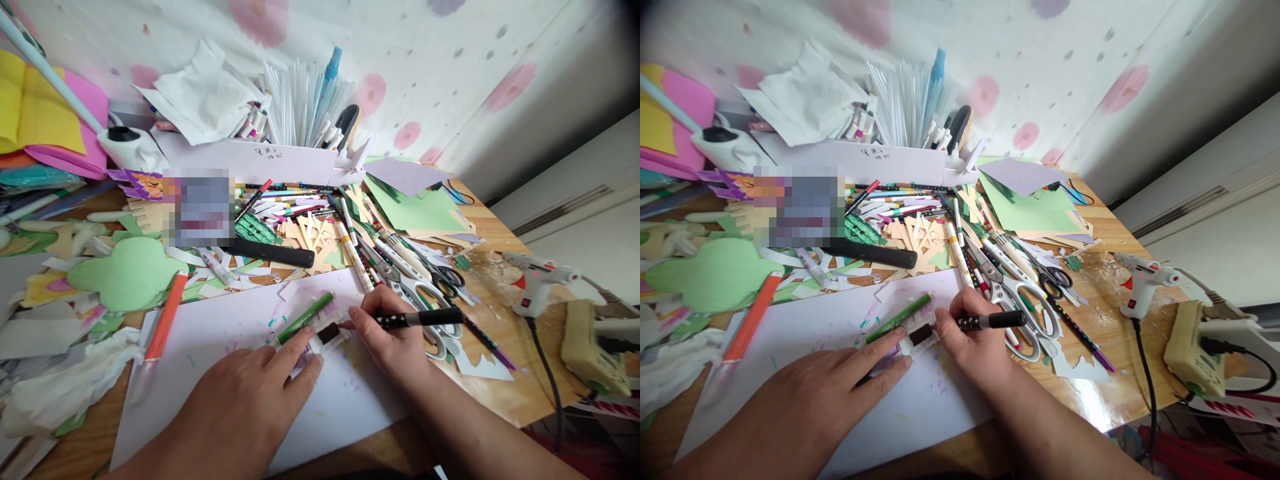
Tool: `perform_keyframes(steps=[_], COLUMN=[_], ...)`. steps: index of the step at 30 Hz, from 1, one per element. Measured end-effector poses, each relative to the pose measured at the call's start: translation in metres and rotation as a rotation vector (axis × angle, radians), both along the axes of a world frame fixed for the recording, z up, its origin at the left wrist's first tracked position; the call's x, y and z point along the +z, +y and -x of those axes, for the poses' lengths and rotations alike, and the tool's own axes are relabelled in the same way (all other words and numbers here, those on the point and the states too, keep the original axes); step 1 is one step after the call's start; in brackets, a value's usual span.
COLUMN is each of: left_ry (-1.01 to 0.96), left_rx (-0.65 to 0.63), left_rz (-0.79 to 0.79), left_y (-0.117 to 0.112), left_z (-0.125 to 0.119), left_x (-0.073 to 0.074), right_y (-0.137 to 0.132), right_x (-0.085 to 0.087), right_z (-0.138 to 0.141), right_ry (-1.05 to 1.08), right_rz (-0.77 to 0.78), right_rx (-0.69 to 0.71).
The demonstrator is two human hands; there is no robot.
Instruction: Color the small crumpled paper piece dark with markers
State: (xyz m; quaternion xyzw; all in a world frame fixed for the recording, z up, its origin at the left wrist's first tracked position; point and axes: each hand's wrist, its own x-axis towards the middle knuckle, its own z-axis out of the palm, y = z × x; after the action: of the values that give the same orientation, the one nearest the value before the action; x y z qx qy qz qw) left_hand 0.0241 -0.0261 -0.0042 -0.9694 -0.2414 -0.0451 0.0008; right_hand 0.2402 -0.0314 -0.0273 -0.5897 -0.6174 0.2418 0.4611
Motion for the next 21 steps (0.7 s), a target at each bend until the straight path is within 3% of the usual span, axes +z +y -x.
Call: perform_keyframes(steps=[21], left_ry=[0.065], left_rx=[0.017], left_rz=[0.053], left_y=[0.0001], left_z=[-0.0004], left_x=[0.0004], right_y=[-0.0011], right_x=[0.0032], right_z=[0.0041], right_ry=[0.083], right_rz=[0.034], right_rx=[0.013])
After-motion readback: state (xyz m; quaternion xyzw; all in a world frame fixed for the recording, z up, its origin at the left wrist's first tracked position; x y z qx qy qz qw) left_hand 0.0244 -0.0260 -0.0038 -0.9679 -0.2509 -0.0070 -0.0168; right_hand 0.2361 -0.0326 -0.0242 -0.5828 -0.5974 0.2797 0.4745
